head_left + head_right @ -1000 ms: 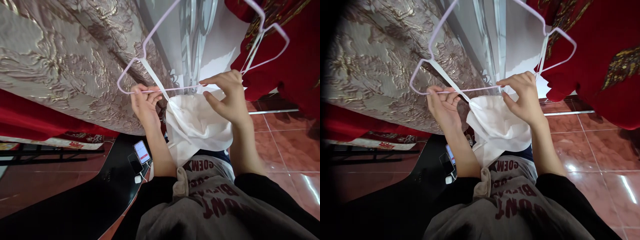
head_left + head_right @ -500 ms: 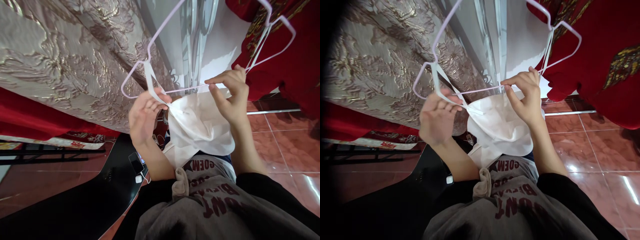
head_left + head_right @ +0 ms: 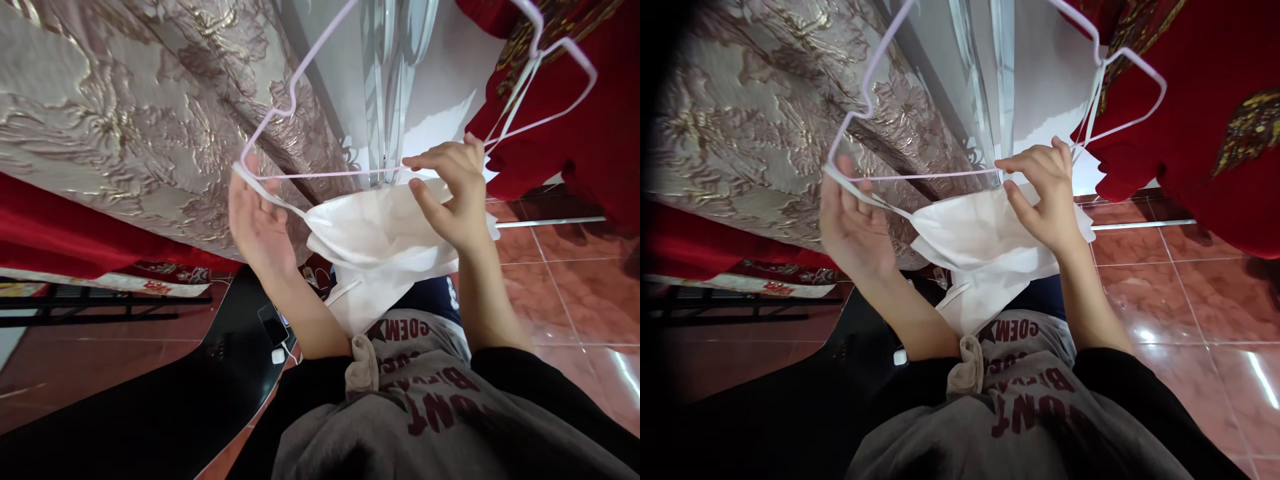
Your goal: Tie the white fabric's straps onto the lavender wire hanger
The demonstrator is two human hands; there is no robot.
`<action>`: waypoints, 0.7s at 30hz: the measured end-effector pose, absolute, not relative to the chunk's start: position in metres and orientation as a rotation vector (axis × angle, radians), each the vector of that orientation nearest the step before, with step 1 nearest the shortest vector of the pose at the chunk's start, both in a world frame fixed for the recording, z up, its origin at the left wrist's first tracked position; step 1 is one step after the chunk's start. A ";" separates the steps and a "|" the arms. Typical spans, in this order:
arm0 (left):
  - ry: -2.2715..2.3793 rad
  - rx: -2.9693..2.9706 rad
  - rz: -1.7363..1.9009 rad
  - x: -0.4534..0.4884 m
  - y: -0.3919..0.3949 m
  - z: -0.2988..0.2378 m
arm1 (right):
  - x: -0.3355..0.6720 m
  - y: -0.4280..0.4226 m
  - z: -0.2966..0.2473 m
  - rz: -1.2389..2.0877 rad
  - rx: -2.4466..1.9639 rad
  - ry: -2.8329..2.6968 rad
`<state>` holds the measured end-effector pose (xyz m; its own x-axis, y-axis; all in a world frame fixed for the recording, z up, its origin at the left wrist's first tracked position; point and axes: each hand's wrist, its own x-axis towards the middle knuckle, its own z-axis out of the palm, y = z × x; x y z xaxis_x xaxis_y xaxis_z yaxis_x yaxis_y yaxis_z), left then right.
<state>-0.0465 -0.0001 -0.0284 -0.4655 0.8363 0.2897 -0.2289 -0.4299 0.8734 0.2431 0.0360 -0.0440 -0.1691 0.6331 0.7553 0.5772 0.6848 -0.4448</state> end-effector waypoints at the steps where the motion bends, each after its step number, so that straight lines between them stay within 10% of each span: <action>1: 1.055 1.006 1.902 -0.044 0.001 -0.030 | 0.243 0.034 -0.044 0.044 -0.935 -1.856; 21: 0.912 1.082 1.969 -0.006 0.007 -0.029 | 0.265 0.047 0.010 0.339 -0.936 -1.098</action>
